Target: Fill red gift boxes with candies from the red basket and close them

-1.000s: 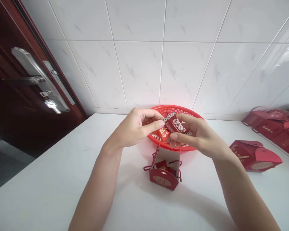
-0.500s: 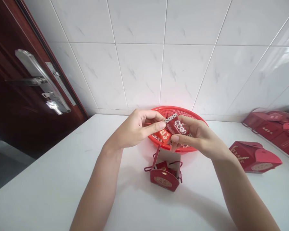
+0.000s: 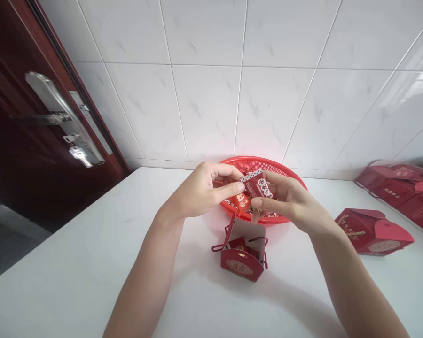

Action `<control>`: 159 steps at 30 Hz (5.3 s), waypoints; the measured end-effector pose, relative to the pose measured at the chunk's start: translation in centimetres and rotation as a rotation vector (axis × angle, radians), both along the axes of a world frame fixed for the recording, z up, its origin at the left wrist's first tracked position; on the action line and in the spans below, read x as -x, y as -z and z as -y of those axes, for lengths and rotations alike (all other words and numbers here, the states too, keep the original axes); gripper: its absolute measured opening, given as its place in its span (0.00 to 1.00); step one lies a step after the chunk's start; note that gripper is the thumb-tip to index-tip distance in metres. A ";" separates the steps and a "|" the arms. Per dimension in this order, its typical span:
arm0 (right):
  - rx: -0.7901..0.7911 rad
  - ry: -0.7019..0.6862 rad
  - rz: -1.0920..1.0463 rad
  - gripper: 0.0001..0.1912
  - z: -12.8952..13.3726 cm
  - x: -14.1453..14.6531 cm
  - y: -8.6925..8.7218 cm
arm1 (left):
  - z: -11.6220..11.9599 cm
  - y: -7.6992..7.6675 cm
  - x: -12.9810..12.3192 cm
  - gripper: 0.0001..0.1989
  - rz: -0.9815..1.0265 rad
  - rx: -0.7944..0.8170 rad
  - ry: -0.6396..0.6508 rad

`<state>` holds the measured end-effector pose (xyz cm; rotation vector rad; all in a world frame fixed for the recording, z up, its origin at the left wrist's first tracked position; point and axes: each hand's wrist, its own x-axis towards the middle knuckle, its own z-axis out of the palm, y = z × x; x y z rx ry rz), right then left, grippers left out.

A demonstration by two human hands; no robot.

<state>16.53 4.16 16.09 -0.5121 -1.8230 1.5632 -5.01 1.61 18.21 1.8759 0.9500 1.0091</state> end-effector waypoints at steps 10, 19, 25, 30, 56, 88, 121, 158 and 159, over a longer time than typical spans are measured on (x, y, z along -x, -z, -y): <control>-0.021 0.044 -0.014 0.10 0.2 -0.2 -0.2 | -0.1 0.1 -0.2 0.07 0.004 -0.027 -0.025; -0.016 0.025 -0.020 0.11 0.0 -0.4 0.1 | -0.2 0.0 0.0 0.07 -0.027 -0.048 -0.091; -0.009 0.003 -0.037 0.09 0.1 -0.3 -0.2 | -0.2 0.1 0.0 0.06 -0.022 -0.060 -0.080; -0.006 0.015 -0.027 0.09 0.1 -0.2 -0.3 | -0.2 0.1 -0.1 0.06 -0.022 -0.072 -0.088; -0.060 0.039 0.015 0.09 0.1 -0.3 -0.1 | -0.3 0.2 -0.1 0.07 -0.039 -0.039 -0.088; -0.079 0.082 0.028 0.11 0.1 -0.3 -0.3 | -0.3 0.1 -0.2 0.07 -0.029 -0.052 -0.098; -0.115 0.146 0.066 0.11 0.1 -0.3 -0.4 | -0.5 0.3 -1.0 0.06 0.039 -0.052 -0.096; -0.099 0.185 0.047 0.12 -0.1 -0.4 0.0 | -0.6 0.7 -1.6 0.10 0.106 -0.049 -0.125; -0.097 0.190 0.036 0.13 -0.2 -0.4 0.0 | -0.7 0.8 -1.6 0.13 0.117 -0.044 -0.137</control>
